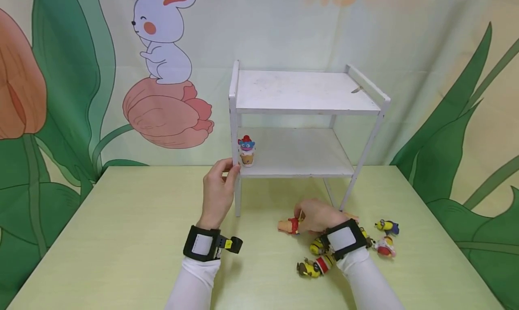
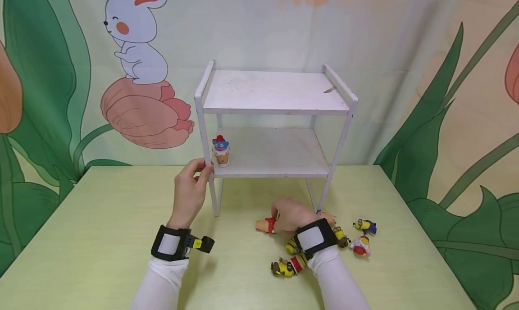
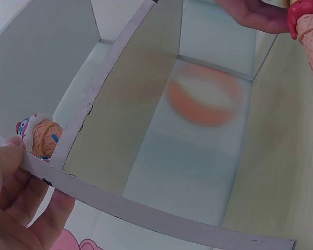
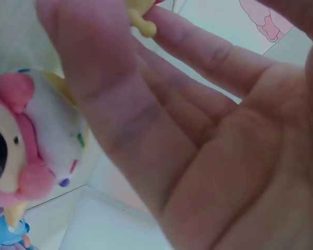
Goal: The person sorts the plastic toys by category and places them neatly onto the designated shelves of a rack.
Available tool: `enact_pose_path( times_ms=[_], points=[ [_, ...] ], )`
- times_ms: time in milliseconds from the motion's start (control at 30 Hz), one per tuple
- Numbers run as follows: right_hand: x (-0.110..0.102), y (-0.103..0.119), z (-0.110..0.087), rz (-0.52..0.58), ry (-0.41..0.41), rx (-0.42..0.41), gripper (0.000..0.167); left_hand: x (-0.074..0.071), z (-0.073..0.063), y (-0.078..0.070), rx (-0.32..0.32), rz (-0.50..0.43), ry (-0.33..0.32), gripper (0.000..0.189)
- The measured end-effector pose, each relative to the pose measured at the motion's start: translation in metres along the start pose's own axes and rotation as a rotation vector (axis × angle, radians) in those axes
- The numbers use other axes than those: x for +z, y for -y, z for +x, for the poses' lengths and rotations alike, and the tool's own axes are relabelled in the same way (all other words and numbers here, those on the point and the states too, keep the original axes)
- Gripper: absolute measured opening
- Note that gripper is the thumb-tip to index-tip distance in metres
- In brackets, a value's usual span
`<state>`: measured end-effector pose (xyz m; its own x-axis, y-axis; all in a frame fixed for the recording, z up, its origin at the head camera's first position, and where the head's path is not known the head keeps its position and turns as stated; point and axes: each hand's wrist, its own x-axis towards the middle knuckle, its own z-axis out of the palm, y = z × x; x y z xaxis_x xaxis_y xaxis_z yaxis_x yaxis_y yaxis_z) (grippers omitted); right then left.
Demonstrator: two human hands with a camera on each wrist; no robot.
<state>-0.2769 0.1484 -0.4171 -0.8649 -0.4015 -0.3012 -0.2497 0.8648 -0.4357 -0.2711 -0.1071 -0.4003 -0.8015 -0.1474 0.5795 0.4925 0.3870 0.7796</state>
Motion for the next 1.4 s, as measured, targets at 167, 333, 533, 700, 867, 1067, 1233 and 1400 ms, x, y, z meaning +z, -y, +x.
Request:
enact_pose_path(
  times_ms=[167,333,533,700,867,1067,1233,1400],
  points=[
    [-0.003,0.003,-0.003,-0.037,-0.049,-0.033,0.021,0.001,0.0,0.001,-0.001,0.0,0.002,0.024],
    [-0.007,0.006,-0.007,-0.059,-0.123,-0.11,0.014,0.001,-0.001,0.001,-0.005,0.006,0.0,0.024],
    [-0.012,0.011,-0.016,-0.022,-0.214,-0.184,0.013,0.002,-0.001,0.001,-0.011,0.016,0.0,0.024],
    [-0.021,0.018,-0.028,0.036,-0.26,-0.241,0.009,0.004,-0.001,0.001,-0.009,0.014,-0.001,0.024],
    [-0.029,0.024,-0.037,-0.003,-0.365,-0.308,0.009,0.004,0.0,0.0,-0.002,0.008,-0.004,0.024],
    [-0.036,0.03,-0.047,0.074,-0.408,-0.296,0.013,0.004,0.0,0.001,-0.012,0.005,-0.001,0.025],
    [-0.042,0.037,-0.056,0.094,-0.449,-0.325,0.014,0.003,0.0,0.001,-0.012,0.005,-0.001,0.024],
    [-0.055,0.047,-0.059,0.079,-0.53,-0.41,0.009,0.002,0.0,0.001,-0.013,0.005,0.001,0.024]
  ],
)
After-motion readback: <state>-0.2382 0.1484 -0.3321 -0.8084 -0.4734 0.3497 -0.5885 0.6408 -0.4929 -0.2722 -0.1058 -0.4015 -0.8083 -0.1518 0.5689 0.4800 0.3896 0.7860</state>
